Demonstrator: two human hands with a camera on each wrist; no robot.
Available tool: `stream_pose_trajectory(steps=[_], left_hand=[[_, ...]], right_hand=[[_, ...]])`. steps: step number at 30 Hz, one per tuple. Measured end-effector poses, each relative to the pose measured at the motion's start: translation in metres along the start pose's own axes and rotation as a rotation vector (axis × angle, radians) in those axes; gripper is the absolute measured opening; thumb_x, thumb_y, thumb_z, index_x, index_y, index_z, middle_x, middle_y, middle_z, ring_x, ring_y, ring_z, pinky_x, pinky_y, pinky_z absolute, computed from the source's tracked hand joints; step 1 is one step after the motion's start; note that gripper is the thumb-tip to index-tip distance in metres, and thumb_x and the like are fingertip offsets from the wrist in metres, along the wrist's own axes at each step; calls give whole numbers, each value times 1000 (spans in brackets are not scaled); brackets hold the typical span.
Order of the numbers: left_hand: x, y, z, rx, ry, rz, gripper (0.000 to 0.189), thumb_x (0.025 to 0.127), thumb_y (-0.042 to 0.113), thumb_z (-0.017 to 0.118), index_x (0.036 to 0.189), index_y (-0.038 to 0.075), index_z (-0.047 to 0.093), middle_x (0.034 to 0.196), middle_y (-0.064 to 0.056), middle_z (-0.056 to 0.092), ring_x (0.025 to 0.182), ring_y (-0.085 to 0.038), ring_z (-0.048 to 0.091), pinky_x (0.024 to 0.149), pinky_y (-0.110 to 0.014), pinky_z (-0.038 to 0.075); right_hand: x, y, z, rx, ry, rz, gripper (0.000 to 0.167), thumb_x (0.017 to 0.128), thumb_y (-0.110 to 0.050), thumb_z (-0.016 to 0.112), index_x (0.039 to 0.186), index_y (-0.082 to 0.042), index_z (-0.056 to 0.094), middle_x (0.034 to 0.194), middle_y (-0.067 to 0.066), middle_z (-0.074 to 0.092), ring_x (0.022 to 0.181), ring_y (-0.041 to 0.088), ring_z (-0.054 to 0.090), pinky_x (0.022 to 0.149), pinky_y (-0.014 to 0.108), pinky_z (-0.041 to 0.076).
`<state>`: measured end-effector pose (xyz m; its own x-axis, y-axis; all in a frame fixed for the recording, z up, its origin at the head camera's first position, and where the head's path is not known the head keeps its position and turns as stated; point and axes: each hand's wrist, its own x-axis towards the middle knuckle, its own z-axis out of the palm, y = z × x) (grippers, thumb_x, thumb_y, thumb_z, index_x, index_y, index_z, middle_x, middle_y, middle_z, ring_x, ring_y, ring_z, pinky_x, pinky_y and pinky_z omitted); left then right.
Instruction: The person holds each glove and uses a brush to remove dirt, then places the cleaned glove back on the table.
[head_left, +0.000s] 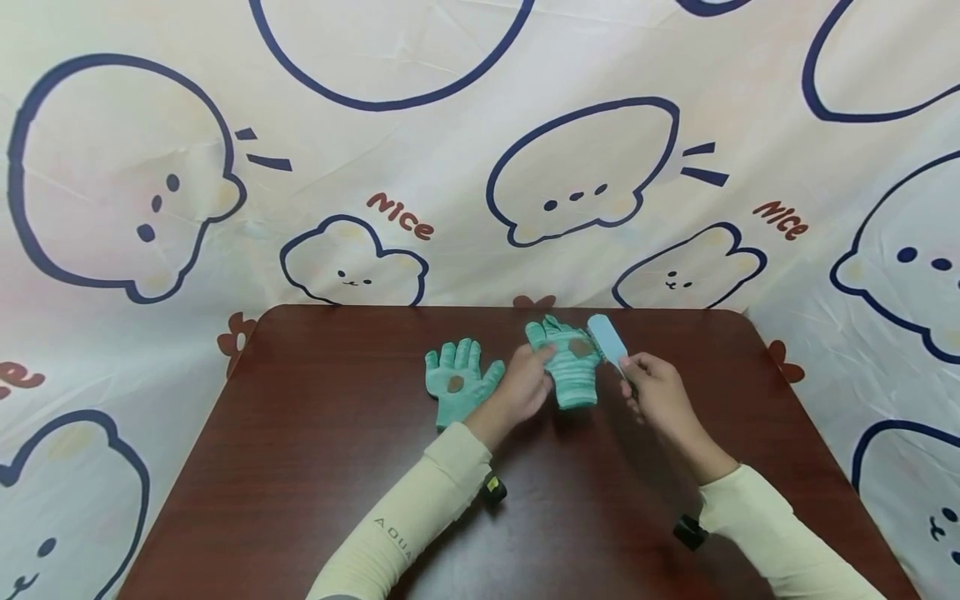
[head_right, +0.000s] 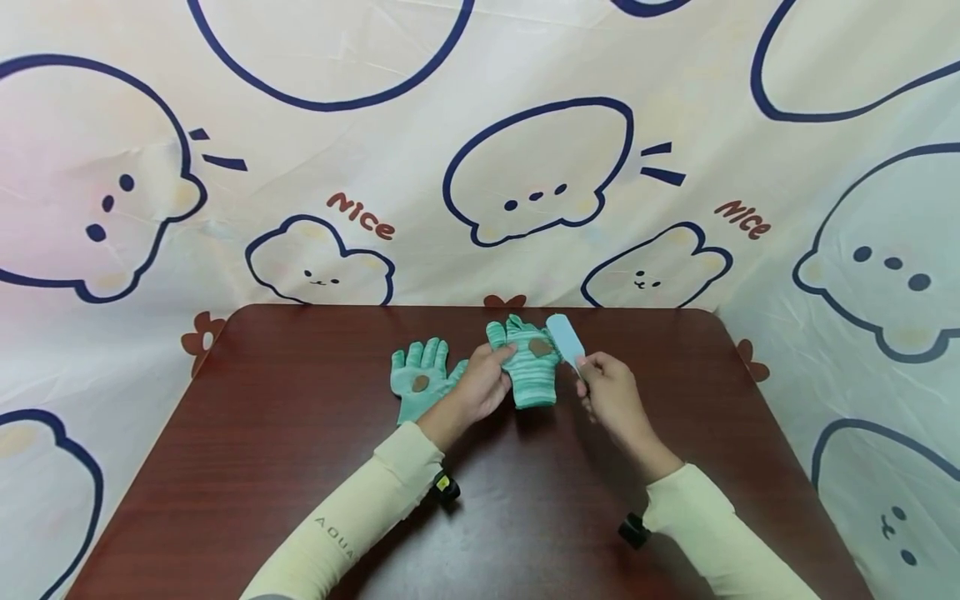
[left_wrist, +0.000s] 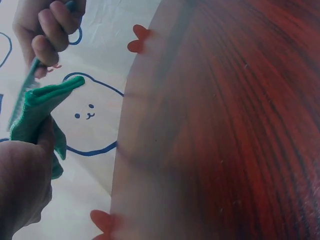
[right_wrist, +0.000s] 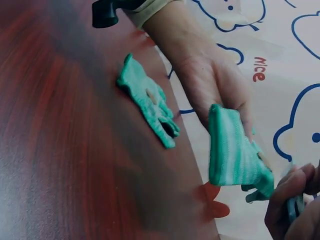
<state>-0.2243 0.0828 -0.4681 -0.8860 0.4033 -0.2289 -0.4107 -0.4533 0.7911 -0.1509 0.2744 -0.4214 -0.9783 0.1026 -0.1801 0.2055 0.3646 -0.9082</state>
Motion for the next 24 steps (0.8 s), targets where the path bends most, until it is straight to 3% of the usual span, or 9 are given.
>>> stream_pose_trajectory(steps=[5,10,15,24], left_hand=[[2,-2,2,-32,-28,-1,39,108,11,45,146,2,45,144,-4,50,137,-17,44,125,-40,32],[0,-4,8,-35,-77,7,45,108,10,42,151,-1,37,157,-7,41,148,-21,35,128,-45,26],[-4,0,9,-10,-51,1,46,107,9,44,152,1,37,156,-7,40,145,-21,37,126,-42,30],[-8,6,7,-28,-55,11,40,108,10,44,147,6,49,148,-6,55,137,-17,50,121,-40,40]], right_hand=[[-3,-8,4,43,-53,-5,42,110,-39,46,112,2,52,70,0,51,49,11,42,40,29,38],[-5,-7,13,-48,-97,-37,39,110,-36,46,114,1,55,72,4,52,50,13,43,41,31,40],[-5,-2,17,-94,-78,-40,37,110,-35,46,110,0,57,74,6,54,50,14,43,41,32,41],[-5,-5,8,-90,-56,-22,48,109,-44,46,113,3,55,73,4,53,52,13,44,43,32,41]])
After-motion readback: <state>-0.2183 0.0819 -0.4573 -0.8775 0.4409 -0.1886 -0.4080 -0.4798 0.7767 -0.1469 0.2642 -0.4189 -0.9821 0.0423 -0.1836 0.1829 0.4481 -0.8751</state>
